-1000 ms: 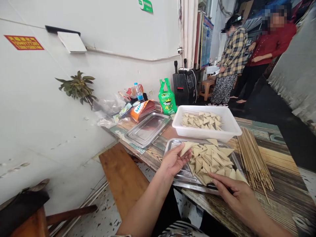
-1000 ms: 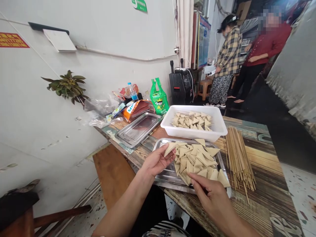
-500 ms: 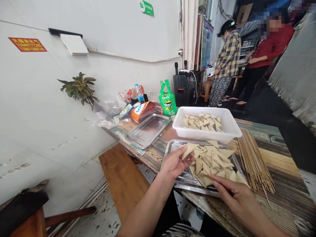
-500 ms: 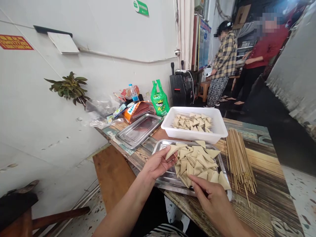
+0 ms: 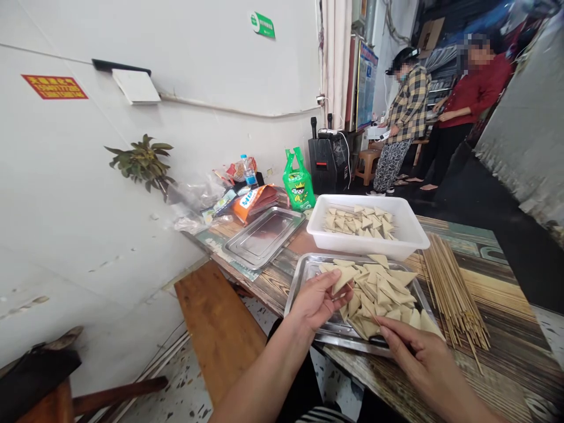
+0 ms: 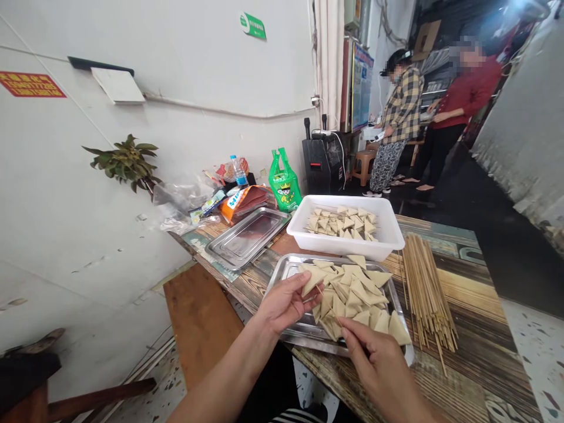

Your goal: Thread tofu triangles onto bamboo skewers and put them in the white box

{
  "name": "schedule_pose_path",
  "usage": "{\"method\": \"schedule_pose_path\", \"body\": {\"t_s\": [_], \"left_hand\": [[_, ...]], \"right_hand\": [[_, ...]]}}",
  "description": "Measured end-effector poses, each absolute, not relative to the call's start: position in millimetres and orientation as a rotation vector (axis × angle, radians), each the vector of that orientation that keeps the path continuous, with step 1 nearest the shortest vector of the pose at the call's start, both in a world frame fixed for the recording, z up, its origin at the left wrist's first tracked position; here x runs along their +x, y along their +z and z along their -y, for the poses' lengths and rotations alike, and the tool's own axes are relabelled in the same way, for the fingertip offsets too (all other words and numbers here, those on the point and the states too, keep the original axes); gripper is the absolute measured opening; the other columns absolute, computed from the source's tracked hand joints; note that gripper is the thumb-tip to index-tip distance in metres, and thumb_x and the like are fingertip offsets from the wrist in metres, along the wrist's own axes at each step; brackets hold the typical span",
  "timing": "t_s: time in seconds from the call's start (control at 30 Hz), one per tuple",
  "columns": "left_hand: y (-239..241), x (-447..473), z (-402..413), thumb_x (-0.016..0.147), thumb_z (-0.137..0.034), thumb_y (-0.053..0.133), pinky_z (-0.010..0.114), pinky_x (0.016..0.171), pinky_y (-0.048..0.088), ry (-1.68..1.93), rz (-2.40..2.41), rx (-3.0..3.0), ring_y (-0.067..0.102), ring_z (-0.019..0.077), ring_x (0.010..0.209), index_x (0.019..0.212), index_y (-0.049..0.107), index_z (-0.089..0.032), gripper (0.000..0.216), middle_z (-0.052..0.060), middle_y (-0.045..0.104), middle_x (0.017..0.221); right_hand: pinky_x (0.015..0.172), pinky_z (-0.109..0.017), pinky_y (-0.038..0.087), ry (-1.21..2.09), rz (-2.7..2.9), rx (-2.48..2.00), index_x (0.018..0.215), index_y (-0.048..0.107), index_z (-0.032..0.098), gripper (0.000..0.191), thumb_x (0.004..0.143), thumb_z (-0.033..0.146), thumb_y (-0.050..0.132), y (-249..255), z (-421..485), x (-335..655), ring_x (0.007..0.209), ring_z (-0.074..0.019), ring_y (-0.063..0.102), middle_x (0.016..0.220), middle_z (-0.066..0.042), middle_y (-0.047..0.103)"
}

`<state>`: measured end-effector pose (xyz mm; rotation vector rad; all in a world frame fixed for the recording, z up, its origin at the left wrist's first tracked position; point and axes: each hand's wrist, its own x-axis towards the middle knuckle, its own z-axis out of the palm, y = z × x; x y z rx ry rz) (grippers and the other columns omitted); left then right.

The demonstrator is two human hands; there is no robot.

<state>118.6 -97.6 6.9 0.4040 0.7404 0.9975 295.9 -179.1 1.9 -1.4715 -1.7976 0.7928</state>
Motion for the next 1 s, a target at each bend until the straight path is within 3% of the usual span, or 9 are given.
{"method": "schedule_pose_path", "body": {"t_s": [0.27, 0.47, 0.67, 1.0], "left_hand": [[19, 129, 115, 0.069, -0.022, 0.068, 0.030, 0.070, 0.052, 1.048, -0.714, 0.433, 0.063, 0.0166, 0.077, 0.082, 0.062, -0.010, 0.018, 0.008, 0.066, 0.082], [30, 129, 116, 0.069, -0.025, 0.067, 0.026, 0.064, 0.052, 1.157, -0.720, 0.484, 0.064, 0.0161, 0.072, 0.085, 0.063, -0.011, 0.022, 0.007, 0.066, 0.081], [39, 106, 98, 0.074, -0.016, 0.061, 0.025, 0.061, 0.053, 1.280, -0.792, 0.322, 0.064, 0.0143, 0.067, 0.078, 0.060, -0.011, 0.006, 0.008, 0.066, 0.075], [22, 92, 93, 0.074, -0.017, 0.062, 0.031, 0.070, 0.052, 1.246, -0.747, 0.289, 0.064, 0.0196, 0.082, 0.085, 0.058, -0.012, 0.013, 0.009, 0.066, 0.084]], "right_hand": [[0.068, -0.020, 0.051, 0.653, 1.792, -1.418, 0.096, 0.066, 0.017, 0.031, 0.084, 0.036, 0.045, -3, 180, 295, 0.079, -0.0162, 0.066, 0.088, -0.006, 0.071], [0.057, -0.017, 0.050, 0.726, 1.861, -1.385, 0.098, 0.064, 0.019, 0.030, 0.087, 0.035, 0.042, 0, 179, 293, 0.063, -0.0130, 0.064, 0.067, 0.001, 0.067], [0.072, -0.019, 0.050, 0.628, 2.011, -1.346, 0.103, 0.063, 0.020, 0.028, 0.086, 0.030, 0.044, -5, 181, 297, 0.082, -0.0147, 0.065, 0.091, -0.004, 0.070], [0.070, -0.018, 0.052, 0.364, 2.036, -1.273, 0.096, 0.066, 0.018, 0.026, 0.085, 0.026, 0.045, -1, 184, 296, 0.079, -0.0144, 0.068, 0.089, -0.007, 0.072]]}}
